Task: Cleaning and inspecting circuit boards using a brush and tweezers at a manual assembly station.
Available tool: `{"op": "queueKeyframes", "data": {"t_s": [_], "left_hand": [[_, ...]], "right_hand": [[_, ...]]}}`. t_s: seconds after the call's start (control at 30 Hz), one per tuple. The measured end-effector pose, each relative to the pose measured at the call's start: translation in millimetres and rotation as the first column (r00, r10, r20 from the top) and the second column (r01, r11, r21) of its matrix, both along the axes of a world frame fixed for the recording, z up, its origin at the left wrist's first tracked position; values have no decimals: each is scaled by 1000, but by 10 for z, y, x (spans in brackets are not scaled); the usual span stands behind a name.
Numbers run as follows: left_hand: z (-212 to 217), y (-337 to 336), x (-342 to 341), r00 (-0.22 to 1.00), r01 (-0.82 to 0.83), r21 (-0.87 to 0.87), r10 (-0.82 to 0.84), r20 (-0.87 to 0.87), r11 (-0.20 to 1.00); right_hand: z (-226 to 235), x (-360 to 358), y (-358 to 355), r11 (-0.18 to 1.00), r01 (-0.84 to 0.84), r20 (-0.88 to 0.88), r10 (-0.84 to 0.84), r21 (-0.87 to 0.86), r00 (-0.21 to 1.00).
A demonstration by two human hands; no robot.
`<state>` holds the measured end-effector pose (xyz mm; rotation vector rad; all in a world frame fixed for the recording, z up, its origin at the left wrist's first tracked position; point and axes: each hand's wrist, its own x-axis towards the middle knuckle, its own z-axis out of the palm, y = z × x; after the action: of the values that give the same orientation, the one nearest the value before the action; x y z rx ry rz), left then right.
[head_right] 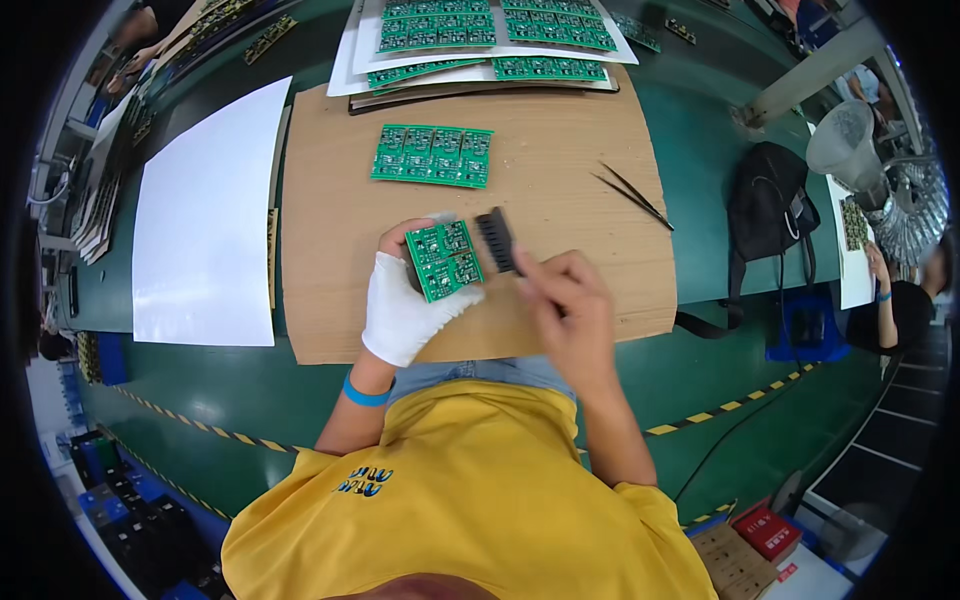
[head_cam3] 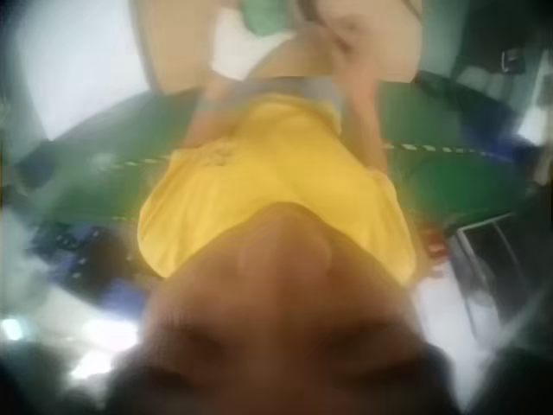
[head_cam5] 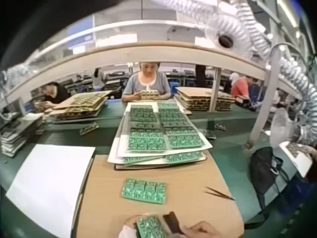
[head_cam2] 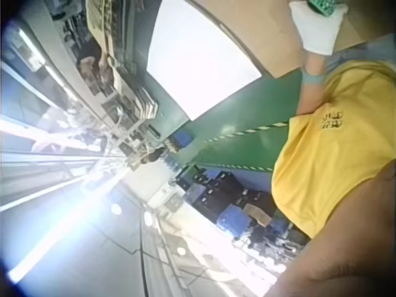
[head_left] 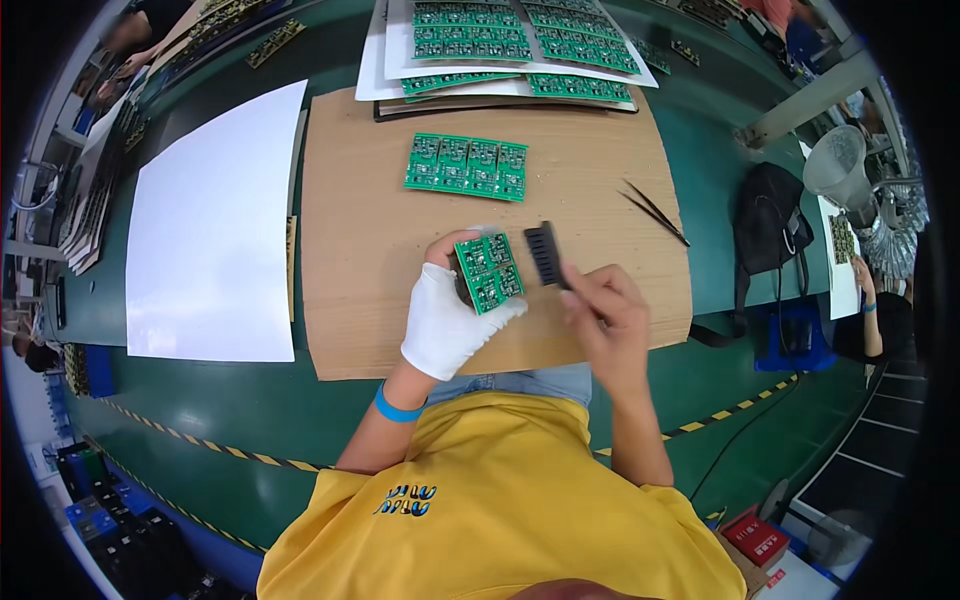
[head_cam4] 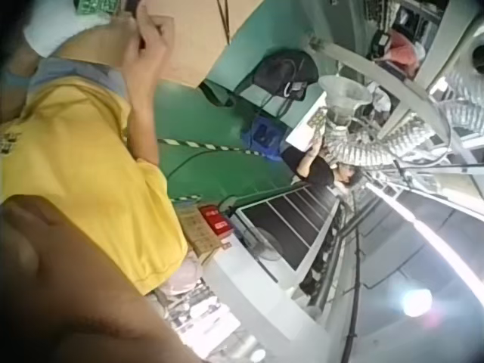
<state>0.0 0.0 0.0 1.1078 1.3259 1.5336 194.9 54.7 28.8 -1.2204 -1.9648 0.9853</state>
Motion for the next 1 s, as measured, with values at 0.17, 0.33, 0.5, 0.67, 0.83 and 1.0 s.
{"op": "queueKeyframes", "data": {"t_s": [0.17, 0.33, 0.5, 0.67, 0.83, 1.0], "left_hand": [[38, -104, 19, 972, -101, -99, 77, -223, 990], [-3, -94, 25, 971, -86, -92, 63, -232, 992], [-44, -42, 3, 963, -113, 17, 114, -246, 993], [-104, -106, 1, 991, -109, -7, 108, -77, 994], [-112, -62, -38, 971, -79, 93, 98, -217, 992], [-49, -134, -88, 998, -23, 81, 17, 68, 996]], "right_hand": [[115, -278, -196, 977, -196, -212, 210, 87, 954], [171, -183, -201, 965, -140, 5, 142, 221, 990], [22, -142, -95, 975, -123, 191, 88, 185, 978], [250, -221, -386, 978, -193, -48, 197, 77, 979], [131, -177, -79, 972, -96, 141, 67, 215, 988], [-15, 77, 139, 962, 24, 130, -61, 270, 990]]}}
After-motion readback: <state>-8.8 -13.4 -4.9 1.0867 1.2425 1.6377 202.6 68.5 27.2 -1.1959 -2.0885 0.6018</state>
